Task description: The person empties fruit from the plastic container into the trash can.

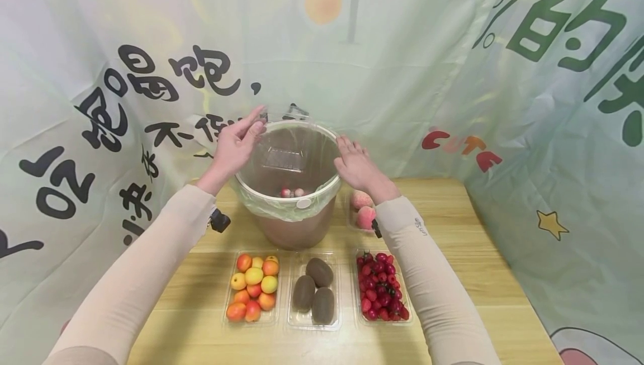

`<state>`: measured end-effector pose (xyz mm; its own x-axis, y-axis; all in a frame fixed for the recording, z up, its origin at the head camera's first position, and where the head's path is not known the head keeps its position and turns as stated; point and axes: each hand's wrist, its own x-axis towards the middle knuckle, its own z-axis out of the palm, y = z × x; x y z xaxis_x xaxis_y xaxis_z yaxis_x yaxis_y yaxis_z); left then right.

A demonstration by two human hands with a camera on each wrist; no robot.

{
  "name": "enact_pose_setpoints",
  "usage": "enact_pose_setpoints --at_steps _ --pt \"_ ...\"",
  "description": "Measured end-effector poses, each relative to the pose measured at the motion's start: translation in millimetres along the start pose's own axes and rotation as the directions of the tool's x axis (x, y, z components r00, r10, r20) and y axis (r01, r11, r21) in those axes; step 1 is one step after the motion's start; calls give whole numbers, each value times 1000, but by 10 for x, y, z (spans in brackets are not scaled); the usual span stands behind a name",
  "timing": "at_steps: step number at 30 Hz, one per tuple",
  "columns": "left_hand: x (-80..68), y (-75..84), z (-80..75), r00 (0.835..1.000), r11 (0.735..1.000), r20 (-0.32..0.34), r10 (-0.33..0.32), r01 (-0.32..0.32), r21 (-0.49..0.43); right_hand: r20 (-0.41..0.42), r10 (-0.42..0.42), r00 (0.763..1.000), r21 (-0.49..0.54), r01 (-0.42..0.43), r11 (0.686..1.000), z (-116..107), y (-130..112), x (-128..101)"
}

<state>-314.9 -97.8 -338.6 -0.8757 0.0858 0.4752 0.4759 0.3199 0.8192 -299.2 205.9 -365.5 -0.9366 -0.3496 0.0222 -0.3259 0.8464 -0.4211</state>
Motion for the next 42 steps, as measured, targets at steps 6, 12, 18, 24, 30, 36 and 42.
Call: enact_pose_setpoints --at_steps 6,12,18,24,30,36,42 --pt "31 -2 -38 999 999 -24 -24 23 -31 0 1 1000 0 -1 1000 4 3 -1" --pt "56 20 -107 997 995 -33 -75 73 -66 -1 -1 1000 4 1 1000 7 4 3" --pt "86 48 -182 994 984 -35 -106 100 -146 -2 -1 1000 0 1 1000 -1 8 1" --pt "165 127 -373 972 967 -62 -228 219 -129 -1 2 1000 -3 -2 1000 -1 -4 -8" --pt "211 236 -667 949 950 -70 -309 305 -62 4 2 1000 7 -2 1000 -11 -1 -7" --pt "187 239 -827 929 928 -32 -369 366 -74 -5 -3 1000 5 3 1000 -13 10 1" --pt "137 199 -917 920 919 -1 -391 391 -41 1 -6 1000 -3 6 1000 5 14 6"
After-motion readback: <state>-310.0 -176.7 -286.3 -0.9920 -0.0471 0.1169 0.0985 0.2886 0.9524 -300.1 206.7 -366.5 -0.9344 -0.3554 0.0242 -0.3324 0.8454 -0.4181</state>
